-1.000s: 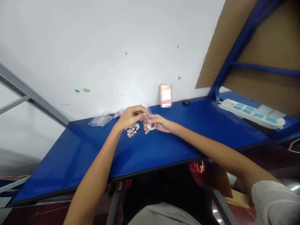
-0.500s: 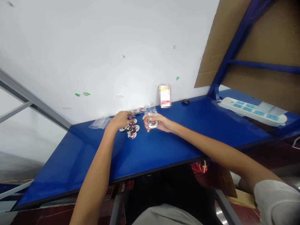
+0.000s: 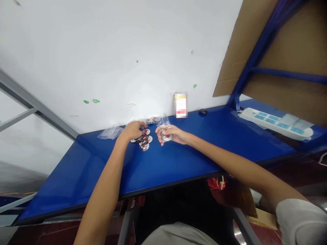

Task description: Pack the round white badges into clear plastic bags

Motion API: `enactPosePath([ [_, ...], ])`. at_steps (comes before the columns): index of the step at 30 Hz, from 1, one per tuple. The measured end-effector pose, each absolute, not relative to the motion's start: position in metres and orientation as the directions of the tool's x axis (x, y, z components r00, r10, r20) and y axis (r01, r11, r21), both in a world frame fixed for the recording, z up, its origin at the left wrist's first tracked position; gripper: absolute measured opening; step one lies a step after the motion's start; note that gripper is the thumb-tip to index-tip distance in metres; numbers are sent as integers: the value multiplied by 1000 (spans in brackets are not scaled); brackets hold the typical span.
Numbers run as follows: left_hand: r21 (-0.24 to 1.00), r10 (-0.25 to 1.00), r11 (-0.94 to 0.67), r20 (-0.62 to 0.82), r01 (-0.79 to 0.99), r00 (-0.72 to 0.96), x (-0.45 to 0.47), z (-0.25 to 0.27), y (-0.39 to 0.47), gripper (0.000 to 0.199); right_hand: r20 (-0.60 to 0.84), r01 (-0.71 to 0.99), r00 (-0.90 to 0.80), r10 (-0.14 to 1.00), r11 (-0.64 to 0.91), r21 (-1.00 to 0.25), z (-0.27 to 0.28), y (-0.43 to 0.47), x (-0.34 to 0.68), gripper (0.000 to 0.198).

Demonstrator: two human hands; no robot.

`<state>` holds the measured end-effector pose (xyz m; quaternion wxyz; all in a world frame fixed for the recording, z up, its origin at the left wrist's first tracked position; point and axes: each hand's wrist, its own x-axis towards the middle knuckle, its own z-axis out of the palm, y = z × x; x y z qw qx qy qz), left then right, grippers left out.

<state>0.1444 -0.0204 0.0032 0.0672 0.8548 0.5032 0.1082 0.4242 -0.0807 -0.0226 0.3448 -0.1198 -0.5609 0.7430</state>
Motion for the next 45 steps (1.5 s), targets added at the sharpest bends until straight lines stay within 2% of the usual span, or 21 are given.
enactPosePath([
  [4, 229, 863, -504, 81, 833, 500, 146, 3, -20, 16, 207, -367, -739, 641, -126, -922, -24, -79, 426, 30],
  [8, 249, 868, -496, 137, 832, 477, 148, 6, -23, 9, 210, -363, -743, 636, -120, -924, -25, -77, 427, 31],
  [11, 422, 869, -494, 227, 760, 439, 148, 11, -27, 14, 204, -348, -747, 632, -111, -931, -25, -77, 428, 30],
  [15, 679, 883, -462, 298, 570, 362, 154, 26, -37, 27, 201, -328, -752, 628, -91, -940, -26, -74, 430, 32],
  [18, 750, 870, -492, 406, 442, 280, 166, 43, -51, 35, 205, -327, -753, 625, -85, -941, -28, -72, 431, 33],
  [21, 717, 821, -570, 510, 401, 256, 183, 59, -70, 33, 210, -336, -754, 622, -90, -938, -29, -71, 432, 34],
  [23, 684, 799, -601, 524, 415, 294, 194, 63, -82, 29, 211, -339, -759, 616, -97, -936, -30, -71, 432, 35],
  [29, 594, 788, -616, 467, 517, 401, 214, 55, -94, 16, 213, -330, -774, 596, -93, -939, -32, -73, 431, 40],
  [34, 626, 775, -612, 349, 485, 528, 209, 58, -94, 12, 211, -311, -778, 592, -71, -948, -30, -75, 431, 41],
  [40, 646, 691, -648, 276, 403, 668, 206, 61, -96, 20, 233, -335, -794, 562, -83, -939, -22, -83, 427, 30],
  [45, 635, 660, -691, 358, 346, 661, 208, 68, -100, 29, 231, -339, -788, 570, -89, -937, -21, -83, 426, 35],
])
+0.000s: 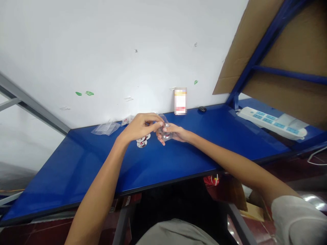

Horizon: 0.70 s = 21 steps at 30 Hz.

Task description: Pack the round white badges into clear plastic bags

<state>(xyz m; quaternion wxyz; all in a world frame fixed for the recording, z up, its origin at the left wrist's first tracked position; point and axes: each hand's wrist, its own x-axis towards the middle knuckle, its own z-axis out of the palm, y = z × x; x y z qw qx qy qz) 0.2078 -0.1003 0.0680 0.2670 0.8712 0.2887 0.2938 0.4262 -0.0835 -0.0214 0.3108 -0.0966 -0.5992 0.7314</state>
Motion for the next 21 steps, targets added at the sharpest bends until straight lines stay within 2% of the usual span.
enactPosePath([
  [5, 649, 689, -649, 280, 396, 669, 209, 68, -103, 28, 232, -341, -763, 603, -71, -937, -23, -81, 428, 35],
  [8, 648, 714, -653, 354, 393, 604, 212, 66, -104, 28, 227, -330, -763, 605, -64, -942, -24, -80, 428, 34],
  [18, 675, 717, -644, 369, 360, 591, 213, 64, -103, 26, 222, -319, -778, 587, -65, -945, -22, -79, 429, 36],
  [21, 643, 731, -664, 449, 382, 515, 214, 61, -100, 23, 225, -332, -777, 587, -79, -940, -21, -79, 429, 38],
])
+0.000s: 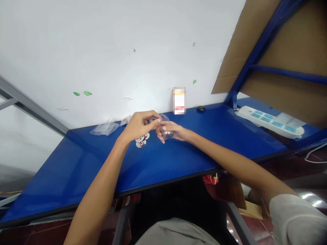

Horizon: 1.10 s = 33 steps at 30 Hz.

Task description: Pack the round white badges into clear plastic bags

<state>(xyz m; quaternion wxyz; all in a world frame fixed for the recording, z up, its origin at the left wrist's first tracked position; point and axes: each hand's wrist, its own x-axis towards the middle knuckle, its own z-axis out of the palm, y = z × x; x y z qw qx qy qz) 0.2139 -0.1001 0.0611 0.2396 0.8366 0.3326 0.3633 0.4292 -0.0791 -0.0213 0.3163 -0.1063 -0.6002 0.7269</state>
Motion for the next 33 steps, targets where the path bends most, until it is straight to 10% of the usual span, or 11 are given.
enactPosePath([
  [7, 617, 745, -661, 473, 427, 471, 215, 49, -89, 45, 275, -386, -770, 576, -76, -919, -21, -76, 434, 59],
  [22, 698, 744, -648, 495, 305, 449, 225, 31, -80, 17, 240, -360, -710, 662, -48, -932, -12, -78, 436, 45],
  [33, 862, 872, -471, 425, 185, 242, 221, 16, -65, 24, 339, -193, -329, 881, 289, -938, -19, -53, 448, 36],
])
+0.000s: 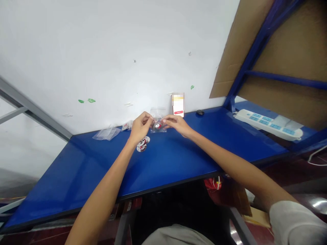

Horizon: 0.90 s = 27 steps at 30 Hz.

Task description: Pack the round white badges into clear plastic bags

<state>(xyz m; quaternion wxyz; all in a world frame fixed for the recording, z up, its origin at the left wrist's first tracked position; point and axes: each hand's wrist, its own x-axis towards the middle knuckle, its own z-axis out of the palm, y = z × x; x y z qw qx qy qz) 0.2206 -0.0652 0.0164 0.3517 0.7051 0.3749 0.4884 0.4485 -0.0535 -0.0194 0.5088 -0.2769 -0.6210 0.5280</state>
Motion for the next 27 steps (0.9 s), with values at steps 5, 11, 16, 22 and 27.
enactPosePath([
  [5, 925, 900, -355, 300, 135, 316, 223, -5, -57, 31, 379, -39, -297, 877, 385, -922, -26, -46, 450, 39],
  [11, 924, 910, -363, 324, 121, 258, 224, -17, -51, 39, 369, -75, -262, 892, 362, -929, -34, -43, 447, 40],
  [16, 899, 900, -412, 376, 149, 220, 225, -13, -54, 42, 394, -31, -277, 876, 401, -915, -36, -44, 448, 37],
  [22, 896, 874, -430, 383, 111, 299, 220, -7, -55, 40, 397, -99, -270, 877, 385, -918, -31, -46, 449, 34],
  [27, 952, 880, -304, 271, 24, 390, 213, -2, -53, 42, 385, -107, -243, 890, 370, -923, -29, -46, 450, 33],
])
